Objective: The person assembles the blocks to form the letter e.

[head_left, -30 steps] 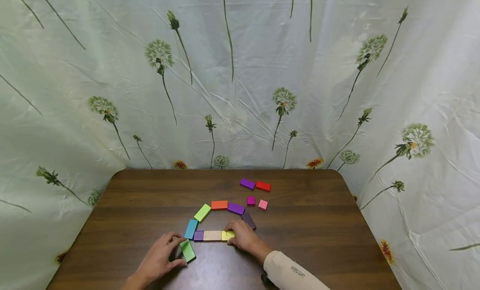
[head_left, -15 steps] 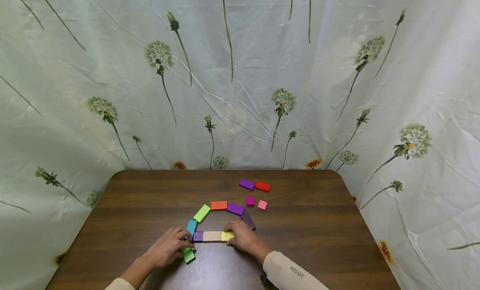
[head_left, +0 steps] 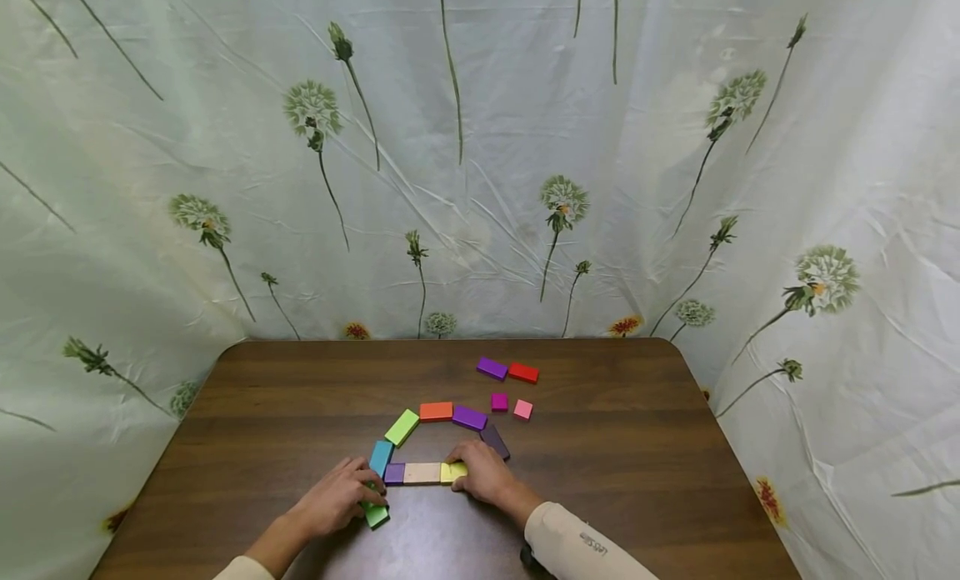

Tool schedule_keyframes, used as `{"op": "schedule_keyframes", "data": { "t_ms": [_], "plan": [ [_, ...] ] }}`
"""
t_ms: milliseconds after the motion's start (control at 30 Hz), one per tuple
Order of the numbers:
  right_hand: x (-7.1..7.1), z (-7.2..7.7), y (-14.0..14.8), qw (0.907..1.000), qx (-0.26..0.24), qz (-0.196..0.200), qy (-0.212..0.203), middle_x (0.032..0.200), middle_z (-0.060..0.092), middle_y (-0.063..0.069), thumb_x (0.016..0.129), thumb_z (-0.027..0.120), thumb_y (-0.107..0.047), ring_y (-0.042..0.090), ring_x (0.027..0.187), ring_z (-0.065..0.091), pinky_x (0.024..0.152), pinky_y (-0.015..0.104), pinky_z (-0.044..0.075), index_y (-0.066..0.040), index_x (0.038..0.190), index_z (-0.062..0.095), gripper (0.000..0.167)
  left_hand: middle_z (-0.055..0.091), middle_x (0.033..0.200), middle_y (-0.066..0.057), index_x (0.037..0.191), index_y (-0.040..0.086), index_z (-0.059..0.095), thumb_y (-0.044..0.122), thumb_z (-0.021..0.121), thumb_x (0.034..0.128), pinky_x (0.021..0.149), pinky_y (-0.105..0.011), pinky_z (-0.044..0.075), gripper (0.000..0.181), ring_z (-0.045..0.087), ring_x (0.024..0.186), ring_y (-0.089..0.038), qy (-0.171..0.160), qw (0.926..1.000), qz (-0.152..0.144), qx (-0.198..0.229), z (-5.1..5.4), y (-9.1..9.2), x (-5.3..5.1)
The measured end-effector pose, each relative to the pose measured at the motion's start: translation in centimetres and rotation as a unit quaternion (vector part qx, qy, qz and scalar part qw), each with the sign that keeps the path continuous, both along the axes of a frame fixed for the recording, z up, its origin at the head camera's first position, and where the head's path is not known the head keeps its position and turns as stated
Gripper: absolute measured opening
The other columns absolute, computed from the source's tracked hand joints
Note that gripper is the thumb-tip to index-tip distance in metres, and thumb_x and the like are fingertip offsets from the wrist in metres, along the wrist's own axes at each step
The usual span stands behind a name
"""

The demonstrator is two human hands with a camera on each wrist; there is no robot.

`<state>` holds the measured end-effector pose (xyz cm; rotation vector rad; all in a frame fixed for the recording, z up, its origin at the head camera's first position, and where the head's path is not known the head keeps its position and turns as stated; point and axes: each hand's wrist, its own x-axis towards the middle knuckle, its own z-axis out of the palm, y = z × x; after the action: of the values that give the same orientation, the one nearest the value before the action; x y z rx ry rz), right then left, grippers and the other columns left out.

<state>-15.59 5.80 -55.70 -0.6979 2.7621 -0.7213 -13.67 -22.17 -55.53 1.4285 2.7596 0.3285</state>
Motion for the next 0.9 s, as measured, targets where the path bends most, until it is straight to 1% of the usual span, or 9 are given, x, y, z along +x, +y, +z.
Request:
{"op": "schedule_keyframes", "data": {
  "t_ms": [100, 233, 300, 500, 633, 733, 900],
  "plan": [
    [0.02, -0.04, -0.05, 1.0, 0.001, 0.002, 0.0, 0.1, 0.069, -0.002, 0.074, 0.082, -0.015, 0.014, 0.096, 0.06, 0.084, 0.03, 0.046, -0.01, 0.102, 0.073, 0.03, 0.065, 0.092, 0.012, 0.091, 0.024, 0.078, 0.005, 0.082, 0.0654, 0.069, -0.027, 0.034, 0.032, 0.044, 0.083, -0.009, 0.002, 1.0, -0.003, 0.009, -0.08, -0.09, -0.04],
    [0.06, -0.06, -0.1, 1.0, 0.003, 0.002, 0.004, 0.1, 0.069, -0.002, 0.074, 0.083, -0.015, 0.015, 0.097, 0.06, 0.085, 0.03, 0.046, -0.011, 0.102, 0.074, 0.03, 0.066, 0.092, 0.013, 0.092, 0.024, 0.079, 0.005, 0.082, 0.0648, 0.07, -0.027, 0.034, 0.033, 0.045, 0.083, -0.009, -0.003, 1.0, 0.006, 0.006, -0.11, -0.04, -0.12],
    [0.06, -0.05, -0.12, 1.0, 0.006, 0.002, 0.006, 0.1, 0.069, -0.003, 0.073, 0.083, -0.015, 0.015, 0.097, 0.06, 0.085, 0.03, 0.047, -0.011, 0.101, 0.074, 0.03, 0.066, 0.092, 0.013, 0.091, 0.024, 0.079, 0.006, 0.083, 0.0639, 0.071, -0.028, 0.035, 0.033, 0.046, 0.084, -0.009, 0.0, 1.0, 0.007, 0.005, -0.17, 0.0, -0.18],
    [0.02, 0.11, -0.18, 0.9998, 0.016, 0.006, 0.008, 0.098, 0.068, -0.003, 0.072, 0.084, -0.014, 0.014, 0.098, 0.061, 0.087, 0.03, 0.047, -0.012, 0.1, 0.074, 0.03, 0.067, 0.087, 0.015, 0.087, 0.024, 0.078, 0.004, 0.083, 0.0579, 0.068, -0.026, 0.032, 0.036, 0.045, 0.082, -0.008, 0.025, 0.9989, -0.014, 0.037, -0.45, -0.06, -0.38],
    [0.0, 0.36, -0.21, 0.9997, 0.022, 0.008, 0.0, 0.098, 0.068, -0.004, 0.073, 0.083, -0.014, 0.013, 0.098, 0.06, 0.088, 0.03, 0.047, -0.012, 0.101, 0.074, 0.03, 0.067, 0.086, 0.017, 0.085, 0.024, 0.078, 0.002, 0.083, 0.0535, 0.067, -0.025, 0.03, 0.038, 0.045, 0.081, -0.008, 0.042, 0.9971, -0.026, 0.058, -0.61, -0.13, -0.55],
    [-0.08, 0.48, -0.21, 0.9996, 0.025, 0.01, -0.007, 0.098, 0.067, -0.004, 0.073, 0.083, -0.014, 0.012, 0.097, 0.059, 0.087, 0.029, 0.047, -0.012, 0.101, 0.073, 0.03, 0.067, 0.086, 0.017, 0.084, 0.025, 0.078, 0.003, 0.082, 0.0511, 0.066, -0.024, 0.03, 0.04, 0.046, 0.081, -0.007, 0.055, 0.9958, -0.032, 0.067, -0.7, -0.16, -0.63],
    [-0.21, 0.62, -0.19, 0.9995, 0.024, 0.018, -0.008, 0.098, 0.066, -0.004, 0.072, 0.084, -0.017, 0.009, 0.093, 0.058, 0.084, 0.028, 0.047, -0.012, 0.103, 0.072, 0.033, 0.067, 0.085, 0.018, 0.083, 0.025, 0.078, 0.003, 0.082, 0.05, 0.066, -0.024, 0.029, 0.04, 0.045, 0.081, -0.007, 0.058, 0.9951, -0.034, 0.073, -0.7, -0.16, -0.64]
  ]
}}
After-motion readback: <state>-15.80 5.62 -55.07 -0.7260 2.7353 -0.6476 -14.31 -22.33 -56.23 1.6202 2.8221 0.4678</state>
